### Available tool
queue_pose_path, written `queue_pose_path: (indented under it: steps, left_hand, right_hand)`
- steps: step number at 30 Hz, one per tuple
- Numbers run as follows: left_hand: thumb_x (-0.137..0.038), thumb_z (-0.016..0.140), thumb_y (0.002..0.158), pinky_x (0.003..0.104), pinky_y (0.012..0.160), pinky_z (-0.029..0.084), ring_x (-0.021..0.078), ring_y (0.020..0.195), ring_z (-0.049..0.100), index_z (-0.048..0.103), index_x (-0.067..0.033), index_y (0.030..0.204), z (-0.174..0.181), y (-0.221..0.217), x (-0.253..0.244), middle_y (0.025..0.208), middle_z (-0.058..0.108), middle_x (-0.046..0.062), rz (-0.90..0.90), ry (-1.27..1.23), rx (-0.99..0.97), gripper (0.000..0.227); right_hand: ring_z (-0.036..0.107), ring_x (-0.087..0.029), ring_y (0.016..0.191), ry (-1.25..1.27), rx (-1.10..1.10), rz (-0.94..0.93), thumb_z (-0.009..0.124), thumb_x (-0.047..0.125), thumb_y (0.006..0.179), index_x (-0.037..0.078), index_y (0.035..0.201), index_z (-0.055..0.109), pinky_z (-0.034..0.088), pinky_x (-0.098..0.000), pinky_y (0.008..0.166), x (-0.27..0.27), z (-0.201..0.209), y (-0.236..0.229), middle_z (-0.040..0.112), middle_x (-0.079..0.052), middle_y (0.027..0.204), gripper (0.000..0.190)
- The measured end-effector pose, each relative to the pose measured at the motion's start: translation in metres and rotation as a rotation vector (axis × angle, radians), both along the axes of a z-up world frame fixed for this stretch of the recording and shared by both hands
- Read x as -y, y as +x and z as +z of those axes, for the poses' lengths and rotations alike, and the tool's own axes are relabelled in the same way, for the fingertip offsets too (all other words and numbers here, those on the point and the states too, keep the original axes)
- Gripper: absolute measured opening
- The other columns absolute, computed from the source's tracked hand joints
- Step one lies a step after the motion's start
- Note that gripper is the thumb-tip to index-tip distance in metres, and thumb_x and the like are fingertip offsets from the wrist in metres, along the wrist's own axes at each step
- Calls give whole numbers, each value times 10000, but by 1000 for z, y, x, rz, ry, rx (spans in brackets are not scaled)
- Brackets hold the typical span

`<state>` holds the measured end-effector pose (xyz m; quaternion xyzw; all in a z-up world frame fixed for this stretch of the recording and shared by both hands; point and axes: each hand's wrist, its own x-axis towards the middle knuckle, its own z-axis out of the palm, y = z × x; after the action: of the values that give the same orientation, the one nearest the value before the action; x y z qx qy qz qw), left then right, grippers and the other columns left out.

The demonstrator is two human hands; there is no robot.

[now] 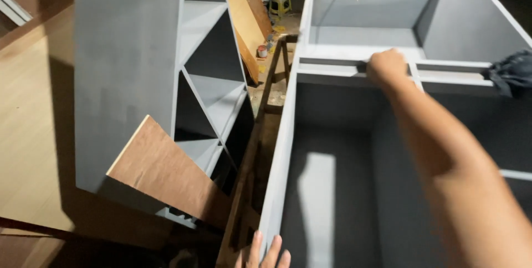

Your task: Sanding the edges and interior surfaces of a wooden cabinet using a hand sanding block.

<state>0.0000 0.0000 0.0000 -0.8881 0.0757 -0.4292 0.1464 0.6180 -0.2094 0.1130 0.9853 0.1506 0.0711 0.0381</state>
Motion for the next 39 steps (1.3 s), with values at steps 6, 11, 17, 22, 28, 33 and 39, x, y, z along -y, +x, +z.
queue_pose_path:
  steps: [6,11,17,22,28,33,39]
  left_hand:
    - [-168,383,1135,351,755,579,360,1368,670,581,-239,1430,47,-2,0,1500,697,25,-47,-27,-93,363]
    - [-832,582,1009,579,1221,341,529,1627,241,487,2,1611,92,-18,-10,1741,335,306,-295,-377,-675,1033]
    - [-816,726,914,661,1188,339,409,1677,106,3,-72,1744,150,-21,3,1877,-160,113,136,-771,-1137,1329]
    - [-730,852,822,513,1110,487,388,1537,432,65,-33,1734,144,-25,-2,1858,90,144,125,-808,-975,1392]
    - [-665,869,826,482,1172,441,333,1615,334,79,-53,1737,160,-27,-3,1859,116,116,131,-900,-1015,1352]
    - [-696,841,810,498,1150,458,350,1597,361,77,-68,1741,166,-28,-2,1860,124,106,164,-894,-1021,1358]
    - [-702,812,804,504,1109,500,331,1575,402,56,-137,1752,182,-27,2,1875,104,27,246,-943,-1096,1337]
  right_hand:
    - [726,-462,1087,-6,38,45,576,132,840,148,1149,848,622,-511,874,43,41,-63,824,-214,1075,412]
    - [739,-393,802,152,-205,200,545,202,855,166,768,658,536,-480,692,34,61,-193,762,-139,817,147]
    - [733,-450,969,28,-436,216,444,170,916,206,950,743,558,-521,786,38,72,-302,809,-111,1052,302]
    - [550,-329,681,-75,-494,255,385,232,1107,135,855,570,415,-444,623,55,82,-348,644,-93,782,327]
    - [674,-282,1002,-94,-475,368,431,334,1157,200,1004,653,546,-497,744,86,85,-379,735,-73,821,301]
    - [666,-308,1009,-109,-481,421,427,303,1140,204,1034,627,539,-515,753,99,81,-374,729,-93,843,247]
    - [672,-304,969,-61,-524,422,426,377,1174,173,990,599,531,-492,758,85,80,-373,689,-95,806,325]
